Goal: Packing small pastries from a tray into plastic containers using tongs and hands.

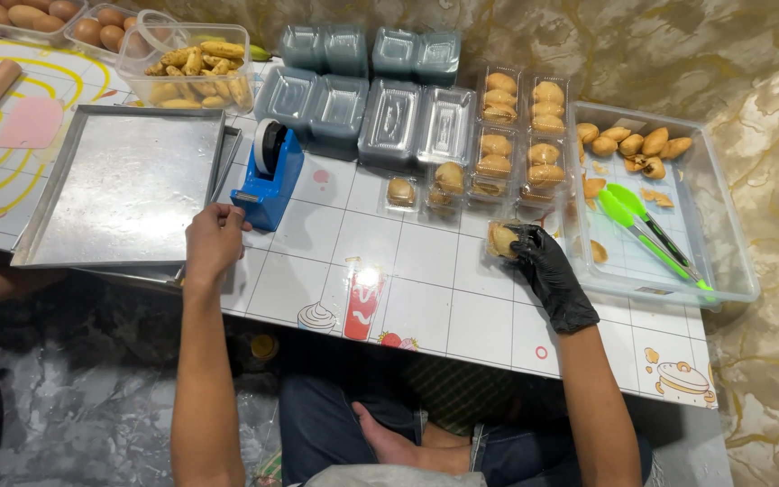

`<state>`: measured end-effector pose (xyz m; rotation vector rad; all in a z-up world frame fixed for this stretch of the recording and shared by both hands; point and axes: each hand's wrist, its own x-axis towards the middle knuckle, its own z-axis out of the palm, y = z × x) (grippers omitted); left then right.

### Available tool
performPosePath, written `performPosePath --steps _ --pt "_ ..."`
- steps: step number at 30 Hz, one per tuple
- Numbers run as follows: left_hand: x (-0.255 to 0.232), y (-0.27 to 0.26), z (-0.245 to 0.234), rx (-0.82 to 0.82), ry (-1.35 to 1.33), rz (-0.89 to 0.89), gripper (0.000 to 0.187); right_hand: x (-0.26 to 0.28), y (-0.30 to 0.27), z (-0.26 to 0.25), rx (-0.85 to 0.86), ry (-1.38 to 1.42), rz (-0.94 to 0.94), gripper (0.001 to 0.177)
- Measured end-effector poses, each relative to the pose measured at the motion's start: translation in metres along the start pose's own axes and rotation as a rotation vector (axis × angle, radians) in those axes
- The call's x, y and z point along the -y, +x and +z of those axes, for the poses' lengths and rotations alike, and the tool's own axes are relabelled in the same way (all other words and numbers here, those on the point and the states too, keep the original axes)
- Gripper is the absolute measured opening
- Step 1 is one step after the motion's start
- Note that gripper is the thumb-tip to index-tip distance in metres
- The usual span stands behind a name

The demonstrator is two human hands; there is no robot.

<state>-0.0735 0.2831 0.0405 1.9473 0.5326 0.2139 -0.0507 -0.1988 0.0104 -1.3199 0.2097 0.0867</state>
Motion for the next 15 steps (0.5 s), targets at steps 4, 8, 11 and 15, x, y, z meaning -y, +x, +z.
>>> performPosePath --steps 4,8,11,15 --pt "0.001 -0.006 0.016 -0.037 -0.147 -0.051 0.020 -0.002 0.002 -0.004 0.014 -0.041 0.004 0.033" --pt "-0.004 -0.014 0.023 -0.078 -0.318 -0.107 0.022 0.008 -0.008 0.005 0.015 -0.009 0.011 0.028" --pt "-0.007 -0.018 0.021 -0.099 -0.335 -0.096 0.021 0.009 -0.009 0.009 0.009 -0.006 0.007 0.028" --pt "0.004 -0.016 0.029 -0.098 -0.339 -0.078 0.019 -0.001 0.001 -0.001 0.021 -0.008 0.001 0.031"
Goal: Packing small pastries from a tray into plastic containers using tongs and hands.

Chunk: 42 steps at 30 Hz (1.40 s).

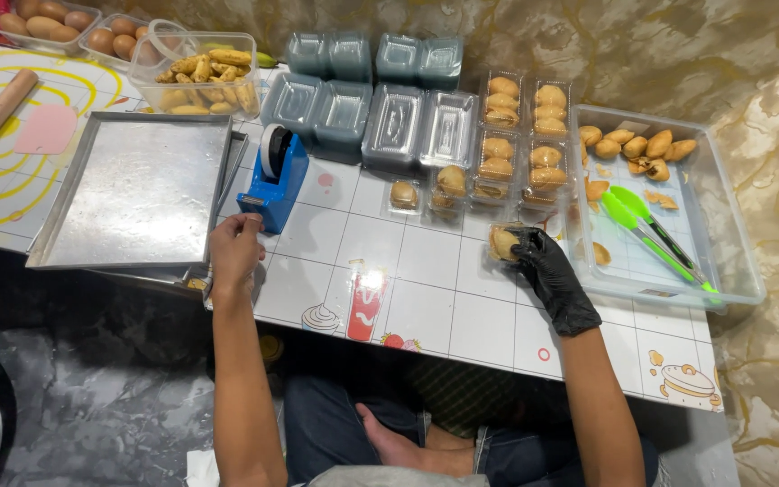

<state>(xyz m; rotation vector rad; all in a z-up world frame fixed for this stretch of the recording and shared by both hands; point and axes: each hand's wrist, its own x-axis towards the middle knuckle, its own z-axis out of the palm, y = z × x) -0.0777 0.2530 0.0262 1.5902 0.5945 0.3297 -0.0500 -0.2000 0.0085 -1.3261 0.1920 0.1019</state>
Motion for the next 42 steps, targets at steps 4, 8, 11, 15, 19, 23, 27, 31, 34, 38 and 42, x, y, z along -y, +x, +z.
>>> performPosePath --steps 4,8,11,15,19,23,27,31,34,38,42 --pt "0.025 -0.013 0.021 0.062 0.040 0.028 0.017 0.001 -0.001 -0.003 0.009 0.002 -0.002 0.032" --pt "0.001 -0.062 0.056 0.112 0.101 0.103 0.024 -0.005 0.003 -0.007 0.020 0.021 -0.013 0.036" --pt "-0.011 -0.087 0.103 0.231 0.052 0.278 0.021 -0.011 0.010 -0.013 0.031 0.016 -0.017 0.038" --pt "-0.003 -0.107 0.178 0.623 -0.027 0.458 0.044 0.015 -0.016 0.013 0.034 0.026 -0.027 0.043" --pt "-0.006 -0.127 0.222 0.752 0.076 0.530 0.056 -0.009 0.005 -0.008 0.032 0.002 -0.049 0.045" --pt "-0.002 -0.126 0.249 0.795 0.159 0.638 0.060 -0.018 0.018 -0.016 0.047 0.029 -0.077 0.044" --pt "0.035 -0.104 0.272 0.863 -0.034 0.568 0.054 -0.023 0.026 -0.022 0.062 0.022 -0.069 0.042" --pt "0.036 -0.098 0.266 0.917 -0.093 0.487 0.054 -0.022 0.021 -0.026 0.045 -0.034 -0.089 0.039" --pt "0.036 -0.094 0.260 0.983 -0.145 0.437 0.057 -0.025 0.029 -0.040 0.002 -0.151 -0.149 0.030" --pt "0.043 -0.093 0.264 1.097 -0.183 0.372 0.057 -0.010 0.023 -0.035 -0.099 -0.441 -0.349 0.030" --pt "0.041 -0.094 0.264 1.175 -0.188 0.343 0.055 -0.005 0.014 -0.024 -0.112 -0.474 -0.473 0.029"
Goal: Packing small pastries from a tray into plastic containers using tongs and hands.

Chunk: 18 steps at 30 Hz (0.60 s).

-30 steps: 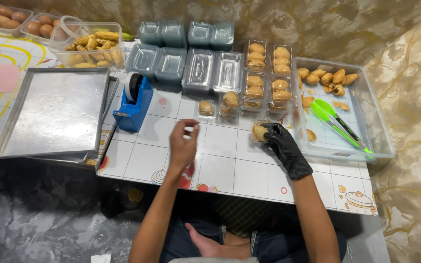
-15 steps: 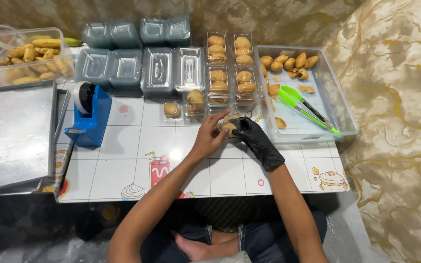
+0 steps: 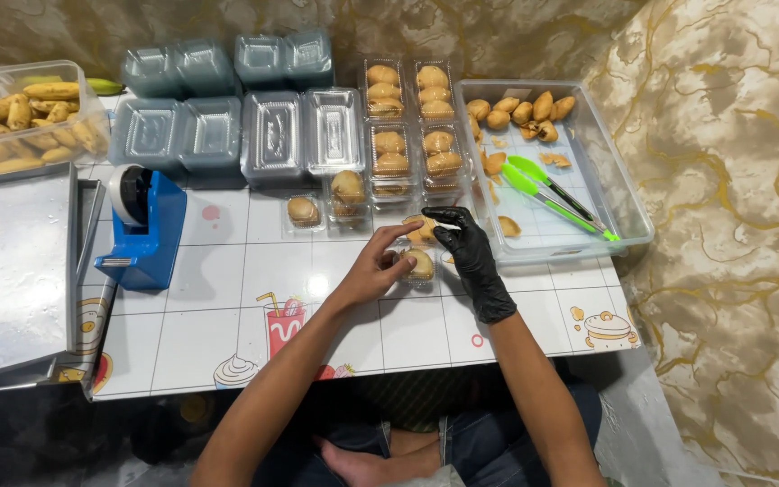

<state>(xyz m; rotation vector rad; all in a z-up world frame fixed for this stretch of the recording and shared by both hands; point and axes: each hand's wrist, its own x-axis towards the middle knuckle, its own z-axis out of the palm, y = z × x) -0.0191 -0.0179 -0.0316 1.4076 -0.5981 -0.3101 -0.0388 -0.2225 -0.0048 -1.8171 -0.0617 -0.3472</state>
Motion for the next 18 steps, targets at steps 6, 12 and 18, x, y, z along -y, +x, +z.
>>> performPosePath --steps 6,12,18 --pt "0.009 0.000 0.000 0.021 -0.001 0.034 0.051 -0.025 0.003 -0.003 0.069 0.094 -0.074 0.025" --pt "-0.002 -0.004 0.001 -0.091 0.059 -0.018 0.061 -0.021 0.002 -0.004 -0.010 0.134 -0.058 0.006" --pt "0.019 0.000 -0.009 -0.230 -0.202 -0.166 0.074 -0.048 0.008 -0.010 -0.060 0.183 -0.110 0.007"
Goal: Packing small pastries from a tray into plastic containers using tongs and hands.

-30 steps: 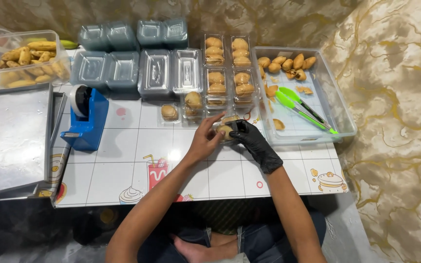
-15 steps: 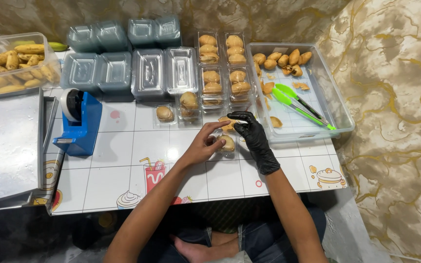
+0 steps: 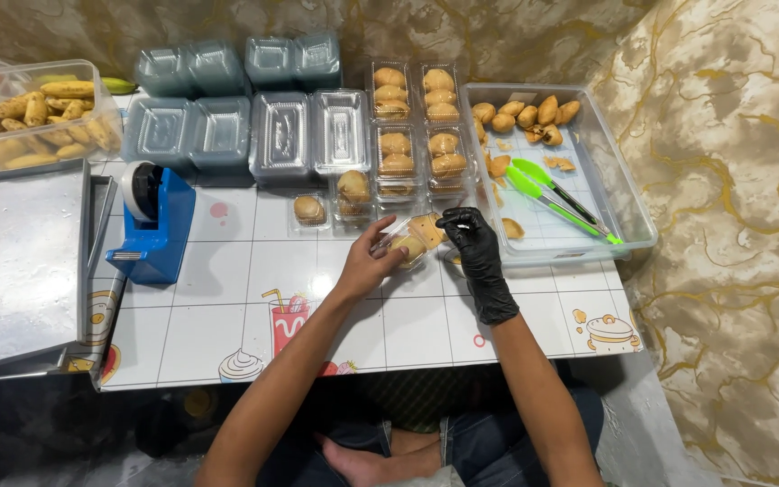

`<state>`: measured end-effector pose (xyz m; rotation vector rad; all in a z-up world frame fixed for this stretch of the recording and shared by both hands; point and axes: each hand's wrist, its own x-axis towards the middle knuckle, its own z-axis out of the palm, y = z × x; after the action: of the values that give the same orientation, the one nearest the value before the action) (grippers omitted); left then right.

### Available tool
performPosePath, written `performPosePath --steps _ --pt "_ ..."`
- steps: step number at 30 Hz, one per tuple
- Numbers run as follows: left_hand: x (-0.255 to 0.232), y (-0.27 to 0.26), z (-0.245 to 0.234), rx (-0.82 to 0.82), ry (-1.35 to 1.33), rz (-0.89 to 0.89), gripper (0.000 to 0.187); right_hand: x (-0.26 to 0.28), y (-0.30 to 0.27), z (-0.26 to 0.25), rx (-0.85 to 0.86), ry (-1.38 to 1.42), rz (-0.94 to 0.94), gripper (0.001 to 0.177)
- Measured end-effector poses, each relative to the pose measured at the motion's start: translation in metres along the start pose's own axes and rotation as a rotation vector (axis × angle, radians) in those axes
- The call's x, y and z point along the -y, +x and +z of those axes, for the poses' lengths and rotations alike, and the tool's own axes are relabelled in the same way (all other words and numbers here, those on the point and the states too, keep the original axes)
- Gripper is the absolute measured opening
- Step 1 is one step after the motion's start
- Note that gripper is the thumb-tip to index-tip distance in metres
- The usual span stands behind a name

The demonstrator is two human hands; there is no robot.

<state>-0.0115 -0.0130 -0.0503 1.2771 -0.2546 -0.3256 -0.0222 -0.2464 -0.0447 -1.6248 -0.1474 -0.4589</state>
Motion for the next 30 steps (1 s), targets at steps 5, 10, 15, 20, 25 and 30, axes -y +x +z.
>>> performPosePath --steps 5,10,15,20,25,30 --pt "-0.023 -0.014 0.012 -0.106 -0.089 -0.094 0.064 0.010 -0.004 0.005 -0.002 0.010 0.020 0.002" --pt "-0.032 -0.016 0.013 -0.153 -0.160 -0.146 0.059 0.014 -0.009 0.008 0.076 -0.003 0.061 0.006" --pt "-0.022 -0.010 0.008 -0.158 -0.218 -0.105 0.060 0.002 -0.010 0.010 0.156 -0.044 0.101 0.005" --pt "-0.022 -0.012 0.012 -0.146 -0.276 -0.098 0.058 0.011 -0.011 0.013 0.174 -0.074 0.099 0.007" --pt "-0.021 -0.012 0.012 -0.148 -0.286 -0.082 0.057 -0.001 -0.011 0.012 0.192 -0.122 0.129 0.006" --pt "-0.024 -0.014 0.012 -0.140 -0.260 -0.080 0.057 0.006 -0.013 0.013 0.241 -0.158 0.159 0.007"
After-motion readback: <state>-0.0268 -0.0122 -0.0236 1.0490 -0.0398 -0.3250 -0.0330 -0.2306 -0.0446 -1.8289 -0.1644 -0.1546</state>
